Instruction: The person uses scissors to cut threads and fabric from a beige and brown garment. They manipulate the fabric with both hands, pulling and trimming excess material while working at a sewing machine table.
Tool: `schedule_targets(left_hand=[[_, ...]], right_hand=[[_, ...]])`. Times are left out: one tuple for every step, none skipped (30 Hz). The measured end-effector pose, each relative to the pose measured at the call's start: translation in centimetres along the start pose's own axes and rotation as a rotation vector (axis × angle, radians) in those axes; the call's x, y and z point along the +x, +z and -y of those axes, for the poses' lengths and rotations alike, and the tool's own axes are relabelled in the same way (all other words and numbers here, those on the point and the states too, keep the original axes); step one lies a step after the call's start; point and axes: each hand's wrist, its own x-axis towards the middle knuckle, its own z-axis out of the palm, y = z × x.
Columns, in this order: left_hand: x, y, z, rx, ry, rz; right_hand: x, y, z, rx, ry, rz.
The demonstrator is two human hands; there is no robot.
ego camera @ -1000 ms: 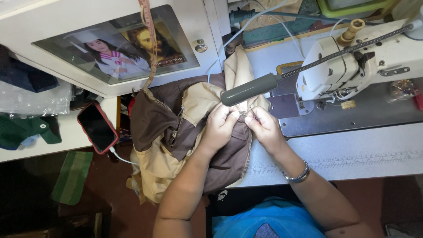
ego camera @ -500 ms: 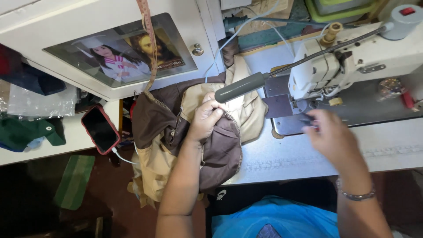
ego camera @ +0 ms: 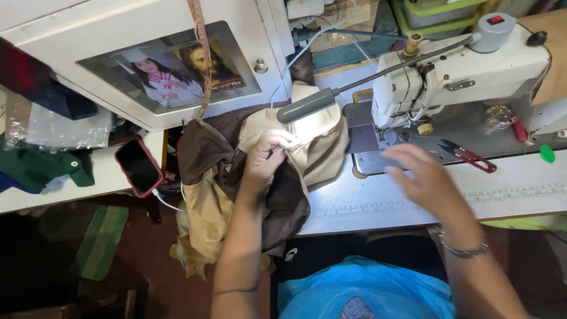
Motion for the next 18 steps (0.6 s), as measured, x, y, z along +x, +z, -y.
schedule_targets(left_hand=[[-0.7, 0.0, 0.1, 0.004, 0.001, -0.003], [-1.2, -0.1, 0.3, -0.083, -0.001, -0.018], [-1.7, -0.2, 0.4, -0.171, -0.003, -0.032], [-2.0, 0.0, -0.6, -0.166, -0.001, -0.037], [-2.4, 0.2, -1.6, -0.179, 0.041, 0.011], [-2.7, 0.4, -2.5, -0.191, 0.081, 0.061], [-2.8, 0.2, -2.9, -0.187, 0.080, 0.060], [-2.9, -0.1, -3.4, -0.124, 0.126, 0.124], [-3.1, -0.4, -3.8, -0.061, 0.171, 0.189], [-3.4, -0.8, -3.9, -0.058, 0.177, 0.188], [-3.7, -1.3, -3.9, 0.087, 0.209, 0.216], [-4.2, -1.6, -3.9, 0.226, 0.236, 0.242], [-4.6, -1.3, -4.0, 0.223, 0.235, 0.240], [-5.1, -1.0, -4.2, 0.457, 0.252, 0.271], [-5.5, -0.6, -4.3, 0.691, 0.268, 0.302], [-6.1, 0.1, -4.2, 0.682, 0.267, 0.311], [-6.7, 0.8, -4.1, 0.925, 0.327, 0.300], [-7.3, 1.4, -4.0, 1.170, 0.387, 0.281]], right_hand=[[1.0, 1.3, 0.9, 0.002, -0.005, 0.000], [2.1, 2.5, 1.8, 0.029, -0.229, -0.204], [3.2, 3.7, 2.8, 0.057, -0.453, -0.408], [4.3, 4.1, 2.9, 0.060, -0.459, -0.407], [5.4, 4.5, 3.1, 0.039, -0.568, -0.427], [6.5, 4.9, 3.3, 0.018, -0.674, -0.448], [6.3, 4.8, 3.3, 0.022, -0.677, -0.449], [6.0, 4.8, 3.4, 0.057, -0.711, -0.374], [5.8, 4.8, 3.4, 0.093, -0.745, -0.300], [4.6, 4.2, 3.7, 0.091, -0.750, -0.303], [3.4, 3.7, 3.9, 0.112, -0.766, -0.242], [1.9, 3.2, 4.1, 0.132, -0.775, -0.175], [1.0, 3.2, 3.3, 0.130, -0.774, -0.172], [-0.2, 3.4, 2.6, -0.009, -0.783, -0.063], [-1.5, 3.5, 1.8, -0.147, -0.790, 0.048], [-2.0, 4.1, 0.4, -0.149, -0.777, 0.047], [-2.5, 4.7, -1.1, -0.310, -0.745, 0.046], [-3.0, 5.2, -2.6, -0.472, -0.714, 0.046]])
